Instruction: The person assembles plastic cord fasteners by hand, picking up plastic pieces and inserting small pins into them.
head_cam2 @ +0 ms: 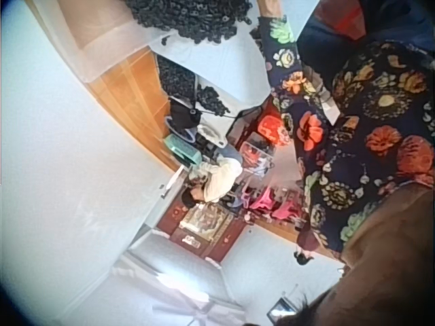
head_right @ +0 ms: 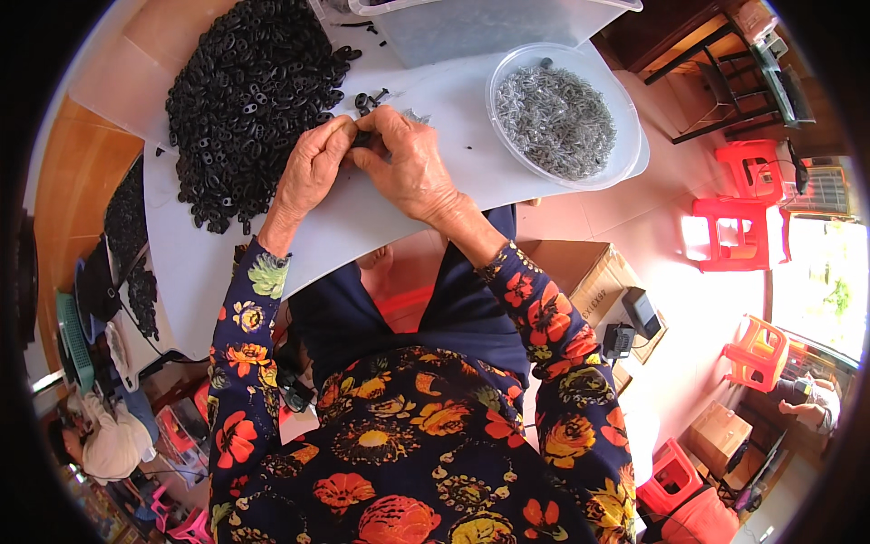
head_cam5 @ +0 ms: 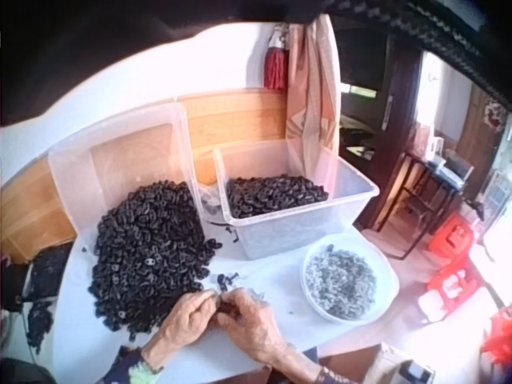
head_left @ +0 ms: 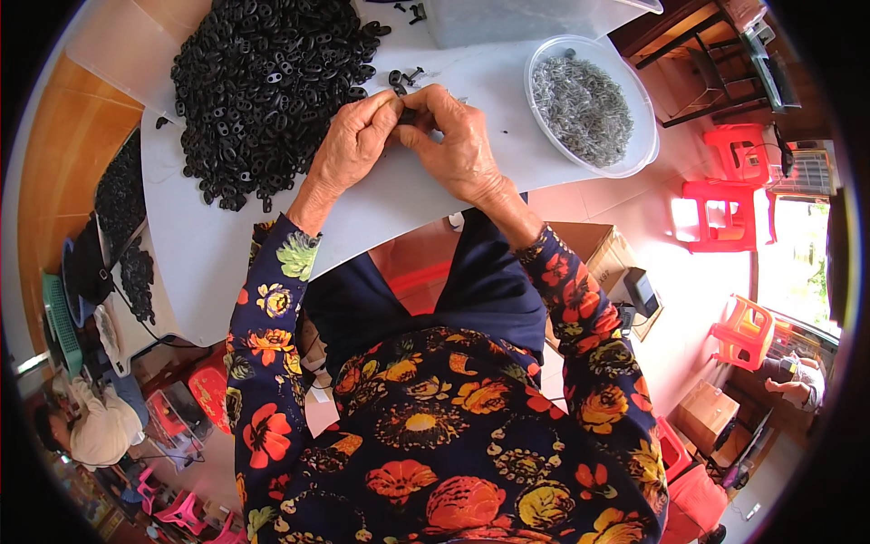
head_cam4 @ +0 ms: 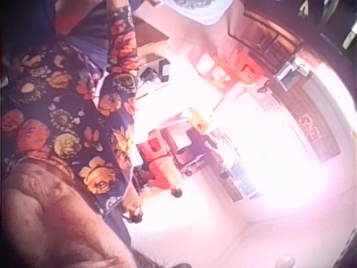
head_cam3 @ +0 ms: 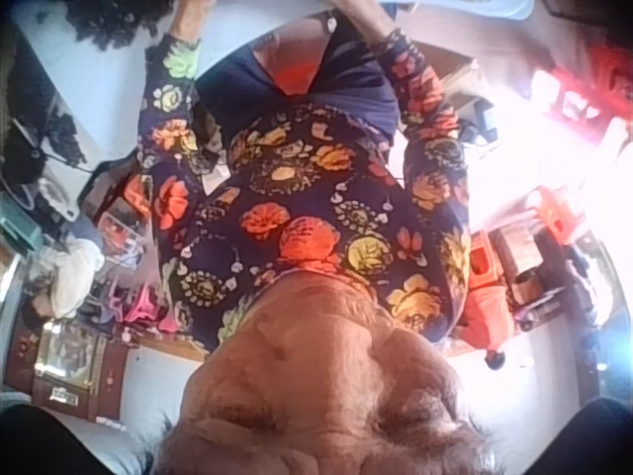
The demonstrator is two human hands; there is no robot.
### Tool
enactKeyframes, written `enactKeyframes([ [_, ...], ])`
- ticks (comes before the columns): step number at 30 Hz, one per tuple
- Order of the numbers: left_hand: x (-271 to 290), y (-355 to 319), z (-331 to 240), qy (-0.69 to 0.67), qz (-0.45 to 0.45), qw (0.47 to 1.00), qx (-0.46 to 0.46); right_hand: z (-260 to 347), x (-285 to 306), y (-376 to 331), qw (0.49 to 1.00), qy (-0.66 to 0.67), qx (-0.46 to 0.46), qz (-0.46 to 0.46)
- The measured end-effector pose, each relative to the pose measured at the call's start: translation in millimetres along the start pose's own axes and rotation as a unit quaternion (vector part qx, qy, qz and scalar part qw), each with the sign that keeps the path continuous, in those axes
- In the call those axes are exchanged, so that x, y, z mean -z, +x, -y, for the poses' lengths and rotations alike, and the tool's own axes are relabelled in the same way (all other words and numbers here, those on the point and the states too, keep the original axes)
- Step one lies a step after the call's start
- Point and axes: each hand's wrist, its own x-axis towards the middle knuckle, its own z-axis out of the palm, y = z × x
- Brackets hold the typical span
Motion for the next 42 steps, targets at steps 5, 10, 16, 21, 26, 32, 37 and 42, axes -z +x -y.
enactKeyframes([
  [5,4.2,0.1,0.4,0.004,0.029,1.000,0.005,5.6,1.2,1.7,1.000,0.006,-0.014,0.014],
  [10,4.1,1.6,1.9,-0.009,0.028,0.999,0.016,8.6,4.8,3.1,0.999,-0.011,-0.026,0.028],
  [16,1.7,-1.3,0.0,-0.017,0.020,1.000,0.010,4.9,1.6,1.3,1.000,0.002,-0.014,0.019],
  [21,-0.1,-3.1,-0.8,-0.003,0.010,1.000,0.003,1.5,-0.9,-1.5,1.000,0.006,0.025,0.010],
  [26,-1.3,-3.6,-5.4,-0.019,0.001,1.000,0.005,5.4,-0.5,-1.9,1.000,0.004,0.020,0.011],
  [32,-0.1,-4.8,-10.6,-0.046,0.003,0.999,0.004,6.4,-0.3,-2.3,0.999,-0.006,0.044,-0.002],
  [37,-0.6,-3.7,-12.2,-0.045,-0.018,0.999,0.012,6.0,-2.3,1.5,0.999,0.051,0.011,-0.008],
  [42,-1.4,-4.7,-6.8,-0.045,-0.021,0.999,0.017,11.0,-0.5,1.3,1.000,0.024,0.003,0.000],
])
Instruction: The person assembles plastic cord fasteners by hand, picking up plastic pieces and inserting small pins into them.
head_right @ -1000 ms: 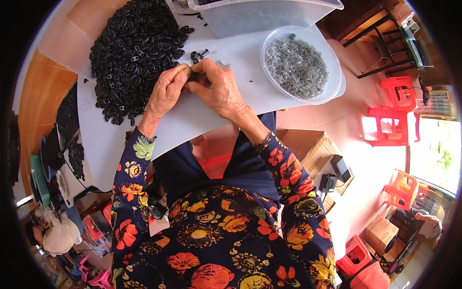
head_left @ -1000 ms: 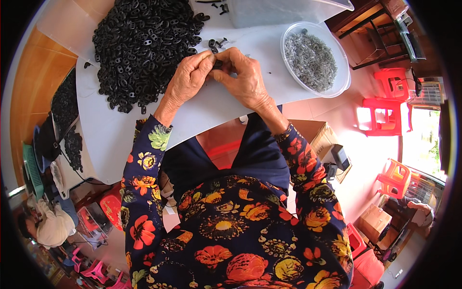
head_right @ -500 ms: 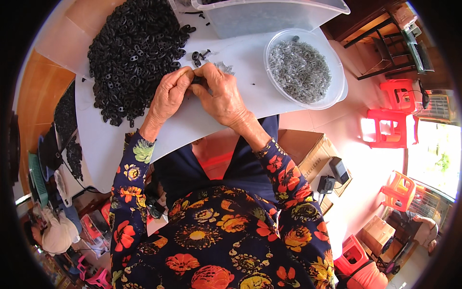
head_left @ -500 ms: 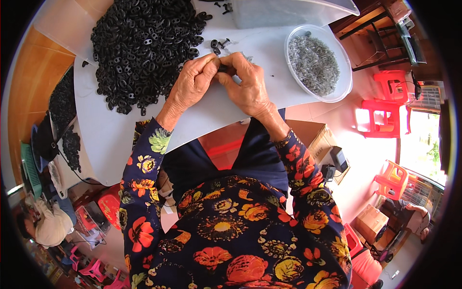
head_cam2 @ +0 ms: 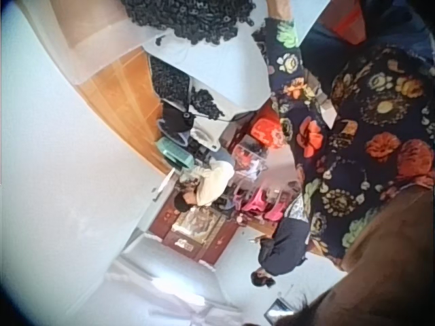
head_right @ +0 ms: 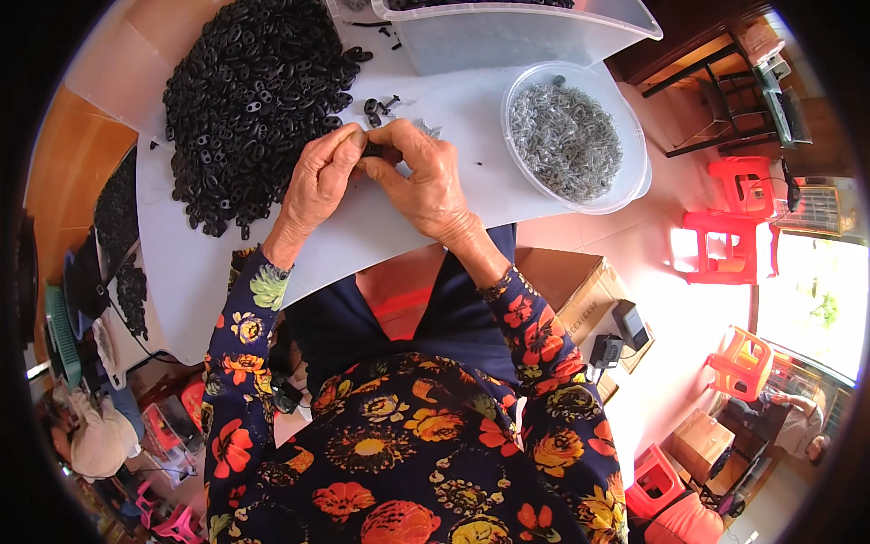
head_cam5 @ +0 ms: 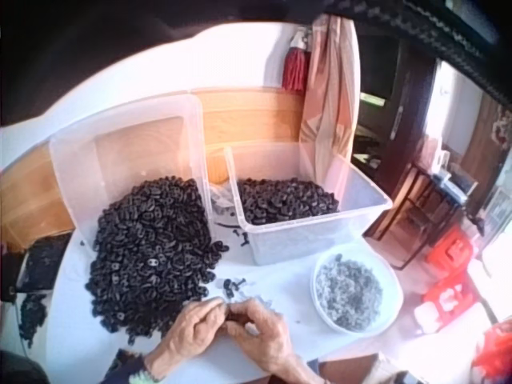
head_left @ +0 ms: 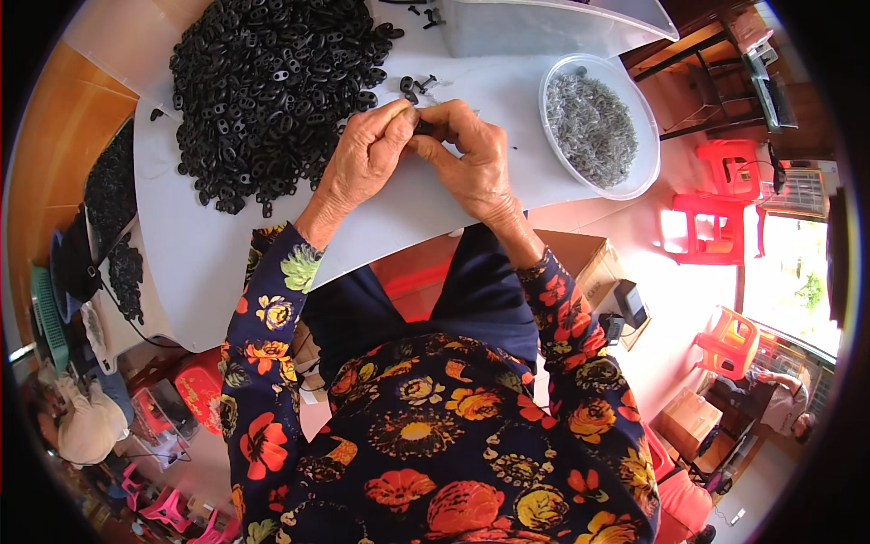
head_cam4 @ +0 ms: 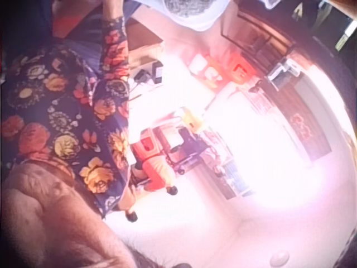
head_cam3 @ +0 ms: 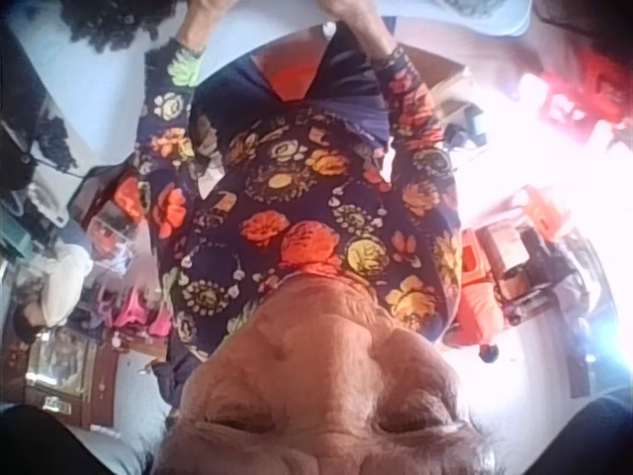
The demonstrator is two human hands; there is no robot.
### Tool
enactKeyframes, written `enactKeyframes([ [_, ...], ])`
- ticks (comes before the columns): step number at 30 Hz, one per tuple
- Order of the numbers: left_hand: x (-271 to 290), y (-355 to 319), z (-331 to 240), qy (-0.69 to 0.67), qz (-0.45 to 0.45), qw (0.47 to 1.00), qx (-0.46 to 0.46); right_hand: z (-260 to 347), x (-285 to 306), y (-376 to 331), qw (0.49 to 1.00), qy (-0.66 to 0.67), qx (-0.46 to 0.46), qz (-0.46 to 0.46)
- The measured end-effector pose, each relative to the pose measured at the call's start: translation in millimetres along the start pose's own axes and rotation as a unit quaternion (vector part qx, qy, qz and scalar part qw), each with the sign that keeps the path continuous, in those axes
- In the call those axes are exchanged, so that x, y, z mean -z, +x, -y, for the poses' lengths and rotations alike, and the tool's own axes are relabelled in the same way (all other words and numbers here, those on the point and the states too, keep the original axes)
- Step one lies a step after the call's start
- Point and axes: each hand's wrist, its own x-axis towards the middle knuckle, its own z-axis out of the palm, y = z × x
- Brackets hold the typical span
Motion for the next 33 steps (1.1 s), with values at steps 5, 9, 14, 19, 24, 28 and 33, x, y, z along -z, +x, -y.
enactKeyframes([
  [5,0.0,0.7,0.2,0.000,0.020,0.999,-0.025,-6.6,-1.1,-2.1,0.999,-0.002,0.034,-0.023],
  [9,3.9,2.1,-1.6,-0.117,-0.008,0.992,0.048,2.9,4.8,12.2,0.999,0.019,0.008,-0.046],
  [14,20.2,0.5,-7.2,-0.190,-0.057,0.979,0.051,47.2,61.1,95.1,0.974,-0.065,0.160,-0.149],
  [19,21.1,0.3,-8.4,-0.152,-0.083,0.984,0.051,66.0,74.9,117.1,0.893,-0.333,0.280,-0.119],
  [24,21.8,-1.8,-4.6,-0.150,-0.098,0.982,0.064,30.9,29.6,80.9,0.950,-0.246,0.186,0.049],
  [28,21.3,-1.5,-4.1,-0.153,-0.094,0.982,0.056,-5.9,36.7,76.3,0.879,-0.437,0.114,0.154],
  [33,16.0,-2.7,-4.2,-0.154,-0.088,0.982,0.062,-19.6,31.1,77.9,0.854,-0.470,0.103,0.199],
])
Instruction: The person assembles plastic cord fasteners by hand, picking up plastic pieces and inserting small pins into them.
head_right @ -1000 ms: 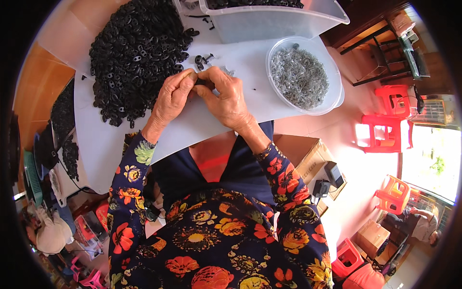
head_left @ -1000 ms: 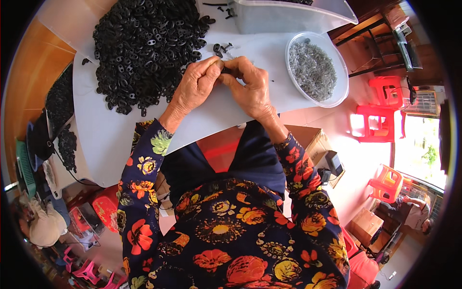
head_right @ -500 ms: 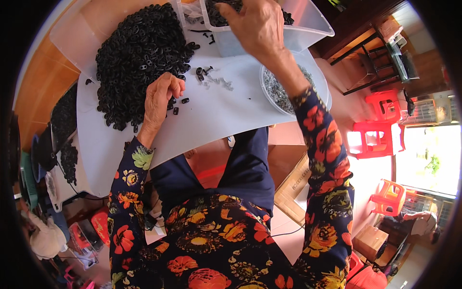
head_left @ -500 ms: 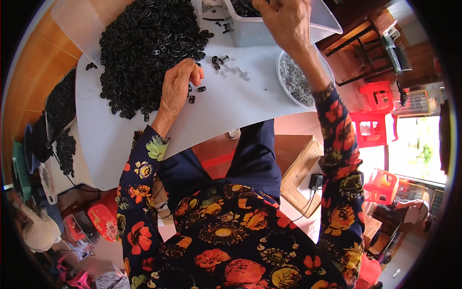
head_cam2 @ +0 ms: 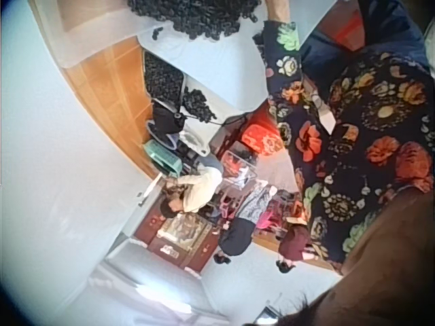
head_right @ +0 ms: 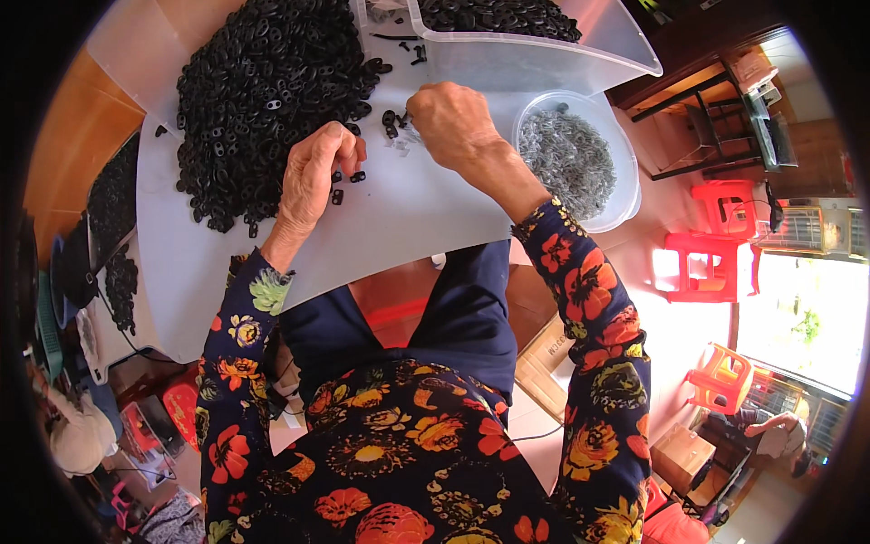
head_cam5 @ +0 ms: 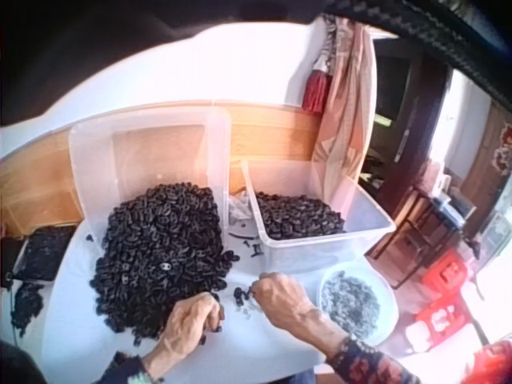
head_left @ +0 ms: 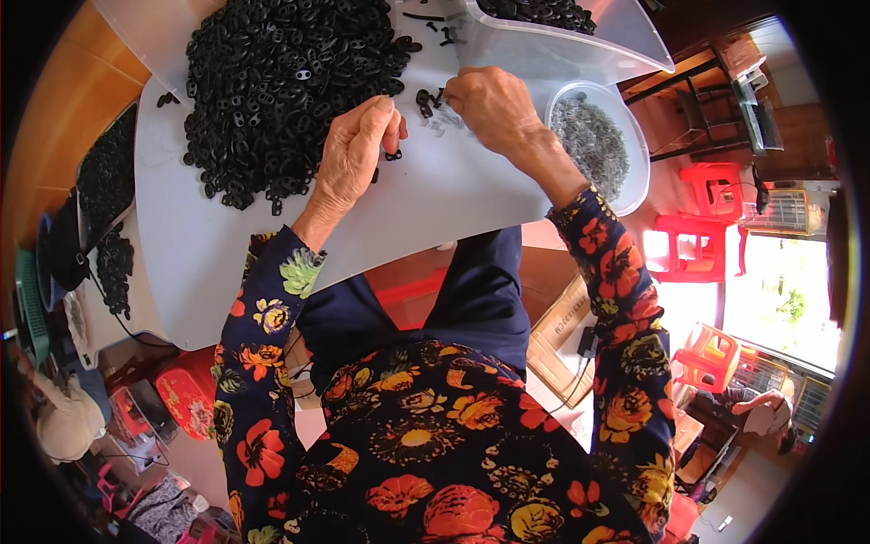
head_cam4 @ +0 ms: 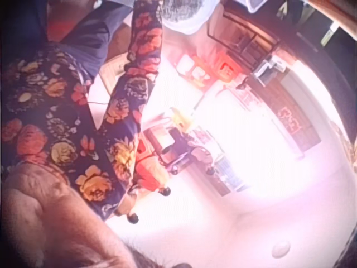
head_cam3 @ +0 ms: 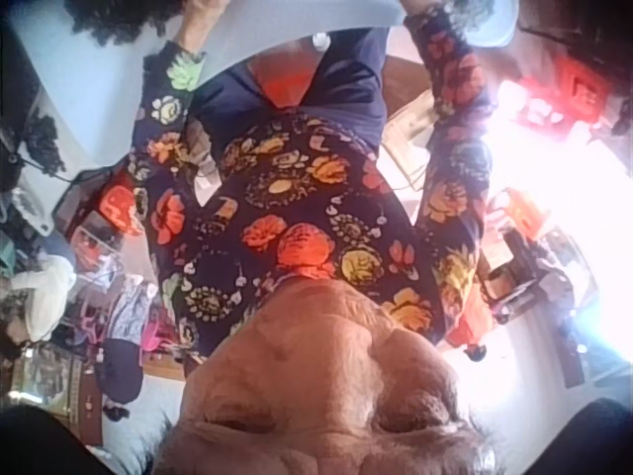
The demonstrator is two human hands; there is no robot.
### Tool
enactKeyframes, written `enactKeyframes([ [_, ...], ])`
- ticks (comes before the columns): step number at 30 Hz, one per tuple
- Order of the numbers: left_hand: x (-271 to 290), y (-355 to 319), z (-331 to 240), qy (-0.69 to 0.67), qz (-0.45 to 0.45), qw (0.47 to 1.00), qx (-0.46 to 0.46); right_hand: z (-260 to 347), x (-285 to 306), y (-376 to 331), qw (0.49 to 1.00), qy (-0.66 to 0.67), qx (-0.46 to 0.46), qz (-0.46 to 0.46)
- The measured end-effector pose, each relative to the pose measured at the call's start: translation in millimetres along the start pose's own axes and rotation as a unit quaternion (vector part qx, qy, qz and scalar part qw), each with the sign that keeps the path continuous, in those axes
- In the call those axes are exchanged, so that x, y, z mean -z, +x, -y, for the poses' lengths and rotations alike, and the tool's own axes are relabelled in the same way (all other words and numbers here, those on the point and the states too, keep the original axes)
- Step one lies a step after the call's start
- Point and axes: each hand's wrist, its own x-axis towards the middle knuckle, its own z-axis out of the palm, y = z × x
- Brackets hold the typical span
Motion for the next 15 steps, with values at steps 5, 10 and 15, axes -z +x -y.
enactKeyframes([
  [5,3.0,-0.7,0.5,0.009,0.008,1.000,-0.005,5.0,-0.4,7.4,0.996,-0.060,0.051,0.033],
  [10,3.7,-0.1,-3.6,0.043,0.004,0.999,-0.024,2.8,-4.1,11.7,0.997,-0.059,0.042,0.020],
  [15,8.9,4.2,1.8,0.105,-0.031,0.993,-0.042,14.2,2.9,-2.6,0.995,0.071,0.010,-0.075],
])
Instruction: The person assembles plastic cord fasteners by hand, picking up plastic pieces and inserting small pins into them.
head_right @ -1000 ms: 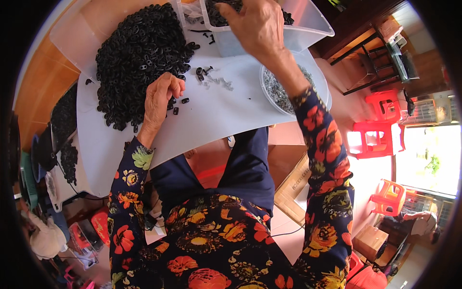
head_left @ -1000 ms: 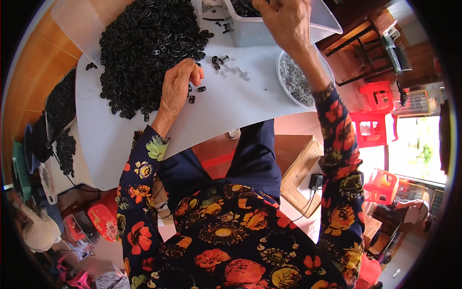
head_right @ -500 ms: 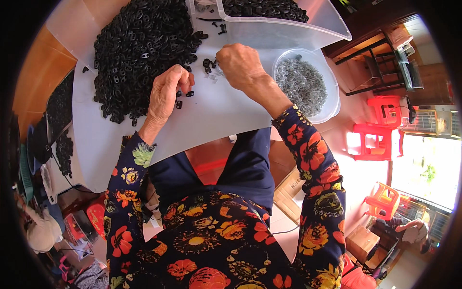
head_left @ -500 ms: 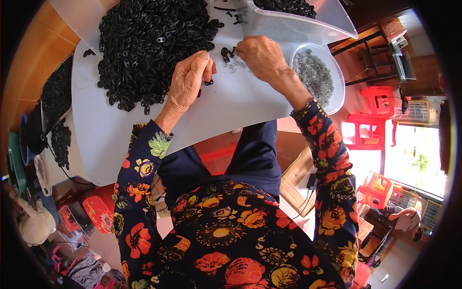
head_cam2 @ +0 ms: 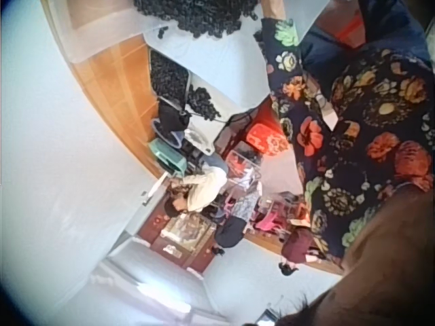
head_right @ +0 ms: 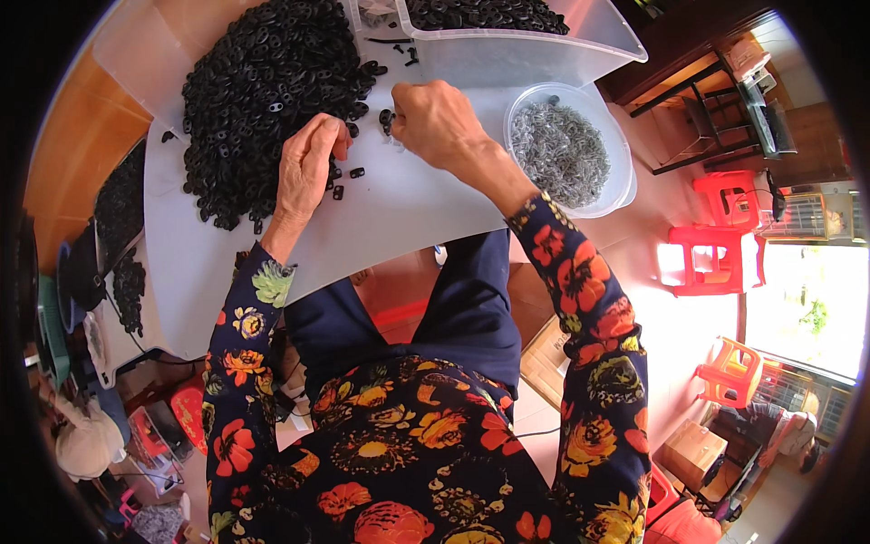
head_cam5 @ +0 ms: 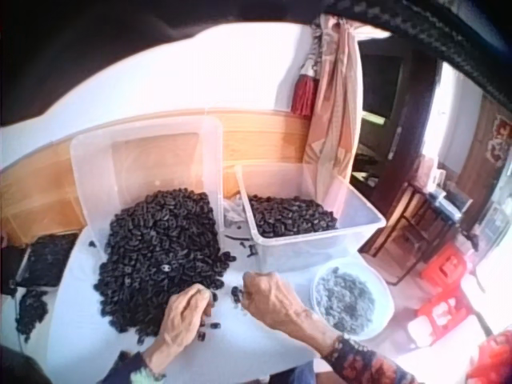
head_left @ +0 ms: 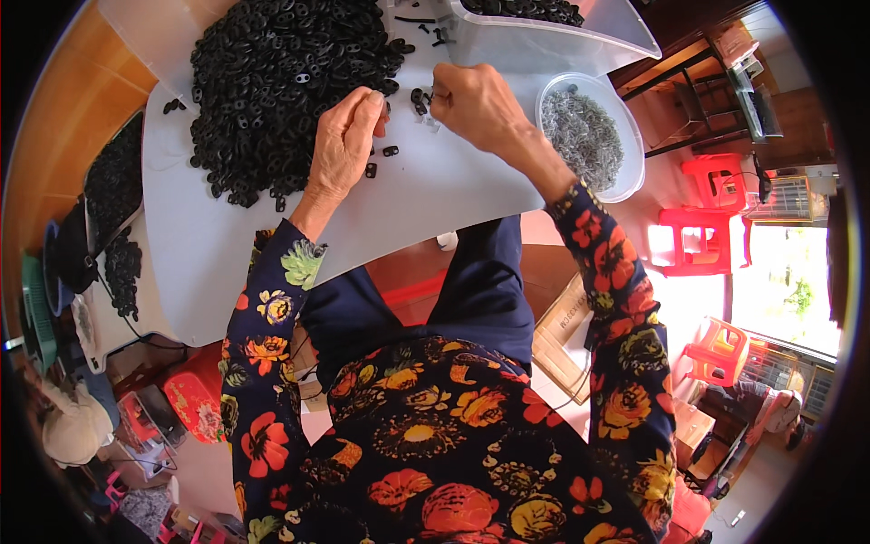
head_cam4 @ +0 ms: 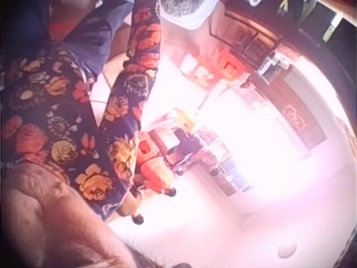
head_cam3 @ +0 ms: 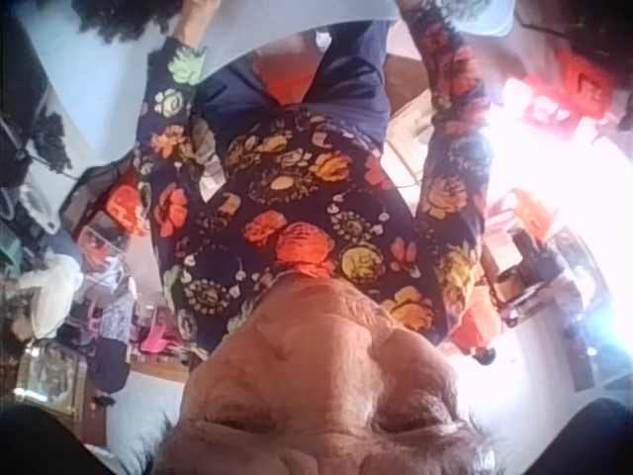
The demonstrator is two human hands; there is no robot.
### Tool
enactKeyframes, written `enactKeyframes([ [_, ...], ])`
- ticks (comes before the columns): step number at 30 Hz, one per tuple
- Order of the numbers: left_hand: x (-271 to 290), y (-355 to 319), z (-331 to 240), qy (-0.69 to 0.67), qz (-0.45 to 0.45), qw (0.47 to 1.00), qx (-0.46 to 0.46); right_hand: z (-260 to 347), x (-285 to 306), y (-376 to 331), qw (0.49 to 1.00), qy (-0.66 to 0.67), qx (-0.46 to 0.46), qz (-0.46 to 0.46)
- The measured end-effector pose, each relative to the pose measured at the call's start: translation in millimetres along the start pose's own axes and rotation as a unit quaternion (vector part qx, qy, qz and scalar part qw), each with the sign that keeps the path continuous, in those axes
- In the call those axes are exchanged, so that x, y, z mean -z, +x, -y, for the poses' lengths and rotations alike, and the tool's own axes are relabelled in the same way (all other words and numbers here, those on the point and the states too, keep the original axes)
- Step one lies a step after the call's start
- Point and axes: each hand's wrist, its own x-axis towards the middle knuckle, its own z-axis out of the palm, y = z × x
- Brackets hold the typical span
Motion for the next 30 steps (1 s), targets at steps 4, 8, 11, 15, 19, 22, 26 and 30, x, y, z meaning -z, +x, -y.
enactKeyframes([
  [4,5.5,7.8,2.6,0.116,-0.023,0.988,-0.098,28.6,6.0,-32.9,0.962,0.250,-0.101,-0.038],
  [8,14.5,10.7,-1.6,0.336,0.064,0.914,-0.217,38.6,-4.6,-59.5,0.933,0.325,-0.147,-0.048],
  [11,11.2,14.3,-0.5,0.368,0.052,0.897,-0.239,37.3,-6.3,-68.5,0.922,0.347,-0.163,-0.059],
  [15,20.2,32.5,-7.2,0.404,0.089,0.883,-0.223,33.2,-6.2,-71.0,0.912,0.366,-0.172,-0.070],
  [19,19.4,39.2,-15.6,0.390,0.135,0.882,-0.229,33.2,-8.7,-71.7,0.870,0.441,-0.212,-0.070],
  [22,23.0,28.2,-20.6,0.415,0.168,0.860,-0.245,33.3,-8.5,-69.6,0.867,0.453,-0.194,-0.075],
  [26,18.7,4.0,-26.8,0.418,0.205,0.858,-0.219,29.6,-13.9,-71.1,0.845,0.494,-0.192,-0.074],
  [30,13.2,-8.4,-20.7,0.448,0.214,0.842,-0.211,30.9,-11.1,-71.1,0.857,0.475,-0.191,-0.067],
])
